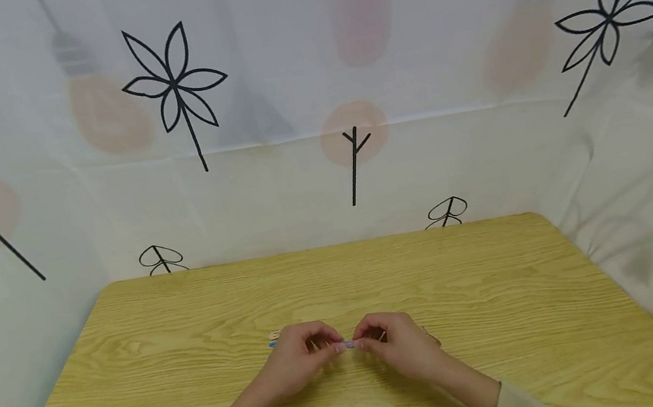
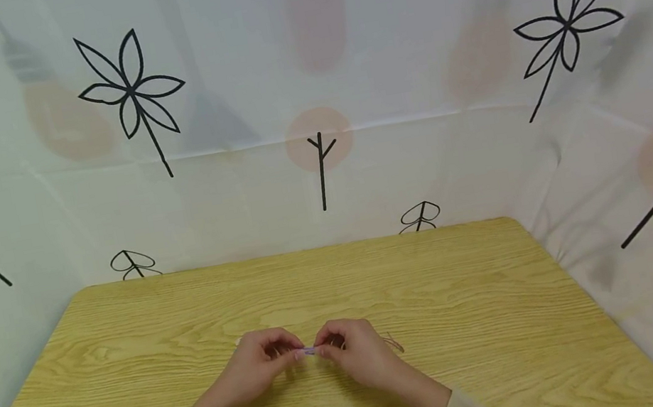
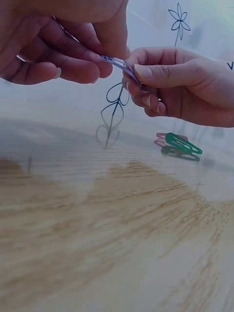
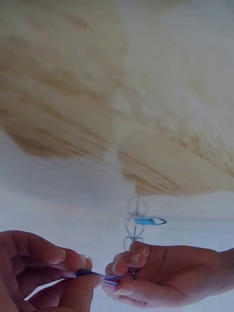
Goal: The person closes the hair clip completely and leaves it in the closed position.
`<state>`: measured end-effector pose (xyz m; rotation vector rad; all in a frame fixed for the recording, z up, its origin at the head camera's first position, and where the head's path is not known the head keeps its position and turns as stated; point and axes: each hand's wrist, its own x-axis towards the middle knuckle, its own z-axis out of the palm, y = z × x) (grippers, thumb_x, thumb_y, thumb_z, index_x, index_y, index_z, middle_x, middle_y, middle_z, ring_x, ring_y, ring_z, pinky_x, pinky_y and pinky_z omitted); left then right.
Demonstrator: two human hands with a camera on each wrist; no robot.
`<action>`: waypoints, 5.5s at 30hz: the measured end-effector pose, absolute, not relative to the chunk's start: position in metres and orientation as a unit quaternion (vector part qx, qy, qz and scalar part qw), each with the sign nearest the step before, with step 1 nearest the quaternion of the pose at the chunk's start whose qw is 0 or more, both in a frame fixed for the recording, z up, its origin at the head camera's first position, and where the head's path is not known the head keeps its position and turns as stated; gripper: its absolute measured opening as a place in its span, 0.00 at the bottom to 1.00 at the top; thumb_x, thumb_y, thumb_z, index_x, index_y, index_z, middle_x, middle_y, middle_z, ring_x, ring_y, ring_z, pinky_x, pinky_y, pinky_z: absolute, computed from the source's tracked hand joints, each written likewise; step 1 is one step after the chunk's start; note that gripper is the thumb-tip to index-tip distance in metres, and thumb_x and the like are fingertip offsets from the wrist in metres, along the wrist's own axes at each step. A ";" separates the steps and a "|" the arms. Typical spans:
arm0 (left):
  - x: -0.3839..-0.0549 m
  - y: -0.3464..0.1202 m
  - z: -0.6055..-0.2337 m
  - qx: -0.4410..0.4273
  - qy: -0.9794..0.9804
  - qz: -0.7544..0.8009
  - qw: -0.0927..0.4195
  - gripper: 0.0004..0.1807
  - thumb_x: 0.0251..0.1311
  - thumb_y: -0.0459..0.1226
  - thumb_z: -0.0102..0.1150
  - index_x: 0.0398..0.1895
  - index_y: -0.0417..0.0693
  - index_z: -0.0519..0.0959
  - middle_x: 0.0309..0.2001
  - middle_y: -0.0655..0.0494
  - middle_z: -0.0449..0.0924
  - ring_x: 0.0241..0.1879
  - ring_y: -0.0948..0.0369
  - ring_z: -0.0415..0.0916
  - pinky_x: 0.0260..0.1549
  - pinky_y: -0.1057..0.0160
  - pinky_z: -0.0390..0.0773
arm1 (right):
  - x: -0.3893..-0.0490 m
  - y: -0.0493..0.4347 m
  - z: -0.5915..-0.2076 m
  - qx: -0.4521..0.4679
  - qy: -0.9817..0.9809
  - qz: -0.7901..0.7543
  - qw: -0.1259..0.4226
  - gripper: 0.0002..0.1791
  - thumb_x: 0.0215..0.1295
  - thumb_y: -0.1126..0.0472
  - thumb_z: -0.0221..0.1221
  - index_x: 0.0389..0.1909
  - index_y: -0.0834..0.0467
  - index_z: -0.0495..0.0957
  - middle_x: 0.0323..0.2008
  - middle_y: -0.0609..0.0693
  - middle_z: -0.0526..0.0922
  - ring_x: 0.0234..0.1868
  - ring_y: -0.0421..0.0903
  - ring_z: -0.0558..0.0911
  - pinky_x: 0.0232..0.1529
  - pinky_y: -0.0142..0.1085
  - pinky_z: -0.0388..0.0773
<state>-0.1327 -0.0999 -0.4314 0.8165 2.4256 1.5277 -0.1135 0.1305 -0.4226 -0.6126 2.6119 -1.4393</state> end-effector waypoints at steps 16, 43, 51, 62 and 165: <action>-0.133 -0.098 -0.430 0.259 0.815 0.516 0.047 0.02 0.65 0.40 0.66 0.36 0.55 0.86 0.32 0.65 0.82 0.31 0.64 0.76 0.28 0.65 0.74 | -0.116 0.130 -0.421 -0.195 0.861 -0.466 0.055 0.03 0.66 0.58 0.66 0.36 0.53 0.85 0.30 0.42 0.83 0.29 0.40 0.77 0.27 0.33 0.74; -0.132 -0.094 -0.431 0.279 0.815 0.508 0.016 0.07 0.60 0.29 0.67 0.29 0.51 0.85 0.25 0.65 0.78 0.23 0.68 0.70 0.22 0.68 0.72 | -0.113 0.122 -0.416 -0.180 0.875 -0.449 0.009 0.04 0.59 0.67 0.69 0.27 0.56 0.87 0.24 0.40 0.83 0.24 0.36 0.78 0.24 0.31 0.76; -0.132 -0.095 -0.431 0.277 0.818 0.504 0.014 0.07 0.60 0.28 0.66 0.29 0.50 0.85 0.26 0.65 0.79 0.23 0.67 0.71 0.22 0.67 0.73 | -0.113 0.120 -0.417 -0.178 0.878 -0.445 0.001 0.05 0.58 0.67 0.70 0.26 0.55 0.86 0.23 0.40 0.83 0.23 0.35 0.78 0.24 0.31 0.75; -0.131 -0.092 -0.428 0.288 0.824 0.488 0.001 0.08 0.58 0.27 0.66 0.29 0.50 0.85 0.26 0.66 0.78 0.24 0.68 0.71 0.22 0.67 0.74 | -0.114 0.118 -0.420 -0.164 0.878 -0.449 0.000 0.04 0.59 0.67 0.69 0.26 0.58 0.86 0.22 0.40 0.83 0.20 0.35 0.76 0.21 0.31 0.73; -0.145 -0.024 -0.443 0.398 0.813 0.417 0.084 0.05 0.63 0.36 0.66 0.41 0.52 0.85 0.36 0.68 0.81 0.31 0.73 0.74 0.32 0.73 0.74 | -0.079 0.209 -0.420 -0.113 0.913 -0.391 0.033 0.07 0.55 0.65 0.72 0.32 0.55 0.83 0.27 0.41 0.80 0.27 0.35 0.76 0.28 0.31 0.75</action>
